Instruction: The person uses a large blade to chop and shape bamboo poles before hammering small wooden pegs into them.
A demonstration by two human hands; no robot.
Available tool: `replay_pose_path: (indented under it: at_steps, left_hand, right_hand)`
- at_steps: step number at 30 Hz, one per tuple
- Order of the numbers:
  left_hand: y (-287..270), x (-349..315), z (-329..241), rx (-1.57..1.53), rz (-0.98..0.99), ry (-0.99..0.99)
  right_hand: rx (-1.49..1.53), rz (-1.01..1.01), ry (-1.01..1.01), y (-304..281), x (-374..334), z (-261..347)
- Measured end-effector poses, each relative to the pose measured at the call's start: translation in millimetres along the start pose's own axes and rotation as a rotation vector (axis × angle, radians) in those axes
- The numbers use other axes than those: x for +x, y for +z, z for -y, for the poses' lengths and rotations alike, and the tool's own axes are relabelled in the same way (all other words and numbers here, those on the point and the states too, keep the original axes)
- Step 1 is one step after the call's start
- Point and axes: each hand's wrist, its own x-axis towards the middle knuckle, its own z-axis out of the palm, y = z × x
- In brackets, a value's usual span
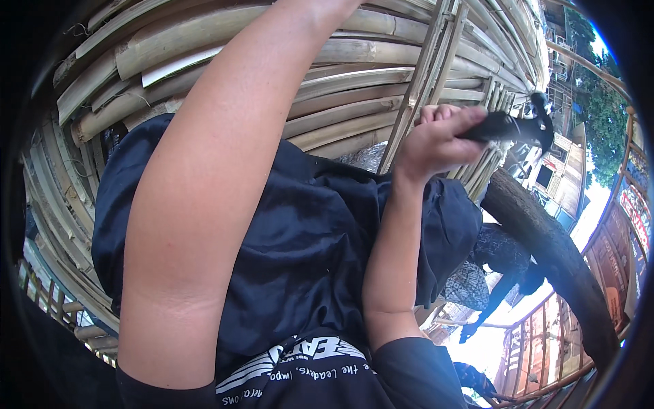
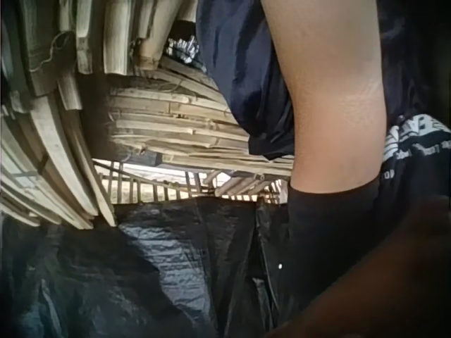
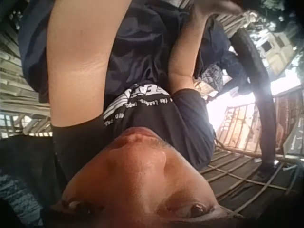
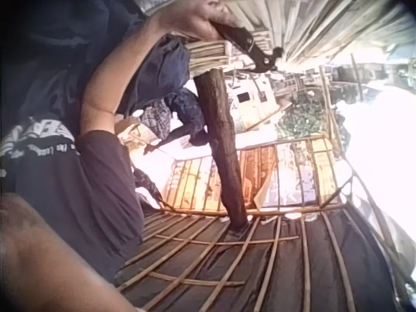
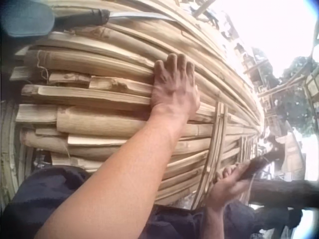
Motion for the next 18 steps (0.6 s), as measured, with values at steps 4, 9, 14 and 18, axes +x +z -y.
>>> replay_pose_path:
  at_steps: [4,9,14,18]
  left_hand:
    - [4,-4,10,0.045,-0.072,-0.007]
    - [-3,1,4,-0.075,0.009,0.015]
    - [7,1,10,-0.031,-0.060,-0.020]
    - [-4,-1,7,-0.081,-0.017,-0.001]
  right_hand:
    - [-0.327,0.591,0.344,-16,20,14]
    - [-0.005,0.022,-0.014,-1,9,-5]
    - [-0.160,0.289,0.170,-17,23,19]
    - [-0.272,0.273,0.071,-11,12,5]
